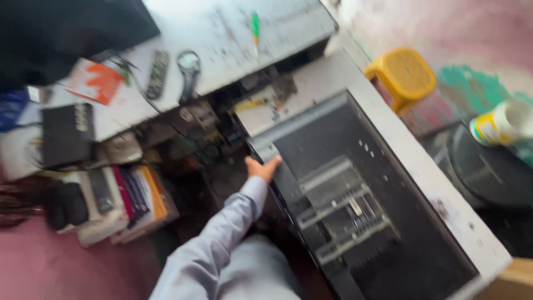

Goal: The person reassembles the back of a CRT television by aligning and securing the rear cover with screws. They use a screwdriver to tighten multiple screws around the edges of the casing, ensuring the cover is firmly attached to the main body.

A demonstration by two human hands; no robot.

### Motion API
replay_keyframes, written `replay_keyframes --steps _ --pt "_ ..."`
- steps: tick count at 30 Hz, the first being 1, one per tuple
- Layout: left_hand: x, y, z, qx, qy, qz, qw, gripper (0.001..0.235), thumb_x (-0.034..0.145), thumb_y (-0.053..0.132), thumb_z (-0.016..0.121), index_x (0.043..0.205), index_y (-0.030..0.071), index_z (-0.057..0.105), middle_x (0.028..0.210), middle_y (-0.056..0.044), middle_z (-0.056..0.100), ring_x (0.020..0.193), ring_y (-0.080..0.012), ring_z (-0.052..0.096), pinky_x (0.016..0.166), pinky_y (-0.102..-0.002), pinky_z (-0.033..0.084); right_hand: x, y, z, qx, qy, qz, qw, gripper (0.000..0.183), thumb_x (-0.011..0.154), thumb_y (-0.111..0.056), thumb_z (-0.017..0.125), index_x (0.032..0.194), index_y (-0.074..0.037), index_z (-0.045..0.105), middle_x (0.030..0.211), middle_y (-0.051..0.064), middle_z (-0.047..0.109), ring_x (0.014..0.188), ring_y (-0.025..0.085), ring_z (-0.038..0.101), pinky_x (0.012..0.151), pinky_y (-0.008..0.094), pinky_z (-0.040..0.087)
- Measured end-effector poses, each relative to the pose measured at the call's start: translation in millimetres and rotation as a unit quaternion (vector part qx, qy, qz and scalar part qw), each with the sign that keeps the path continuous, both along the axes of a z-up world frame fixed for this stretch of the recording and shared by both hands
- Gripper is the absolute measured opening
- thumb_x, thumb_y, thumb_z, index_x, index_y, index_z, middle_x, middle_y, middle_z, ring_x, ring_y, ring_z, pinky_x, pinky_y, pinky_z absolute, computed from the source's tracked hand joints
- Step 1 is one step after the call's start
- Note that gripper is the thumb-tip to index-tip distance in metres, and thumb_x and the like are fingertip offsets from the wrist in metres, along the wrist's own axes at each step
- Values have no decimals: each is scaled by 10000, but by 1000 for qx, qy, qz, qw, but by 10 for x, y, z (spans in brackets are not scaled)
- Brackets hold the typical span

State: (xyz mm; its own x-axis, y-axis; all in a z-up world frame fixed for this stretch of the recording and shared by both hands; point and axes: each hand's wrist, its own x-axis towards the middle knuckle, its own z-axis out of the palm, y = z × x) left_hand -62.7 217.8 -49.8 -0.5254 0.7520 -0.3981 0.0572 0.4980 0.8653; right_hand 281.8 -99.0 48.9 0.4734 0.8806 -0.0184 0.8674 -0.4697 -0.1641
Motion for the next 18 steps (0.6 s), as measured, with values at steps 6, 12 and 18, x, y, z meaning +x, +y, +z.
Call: replay_keyframes --steps 6,12,18 --pt "-48 -260 119 74 -52 -15 996 1206 610 413 933 1547 -15 305 1396 -249 592 1241 -332 627 1030 -363 505 24 -756 -136 -123 -65 -18 990 816 488 -417 1012 1164 -100 686 1077 134 613 1055 348 614 1050 501 506" --pt "60 -357 378 93 -129 18 987 1392 583 422 930 1620 14 97 1504 -263 485 1327 -335 562 1071 -353 476 24 -968 -161 10 -17 38 999 912 474 -341 970 1282 -78 638 1189 173 610 1164 402 593 1087 570 467" --pt "339 -247 522 -36 -53 27 998 1556 551 464 989 1600 6 -64 1641 -280 192 1529 -349 234 1223 -349 248 36 -982 -133 31 50 38 998 777 496 -305 968 1183 -84 679 1154 160 671 1144 371 630 1051 524 496"
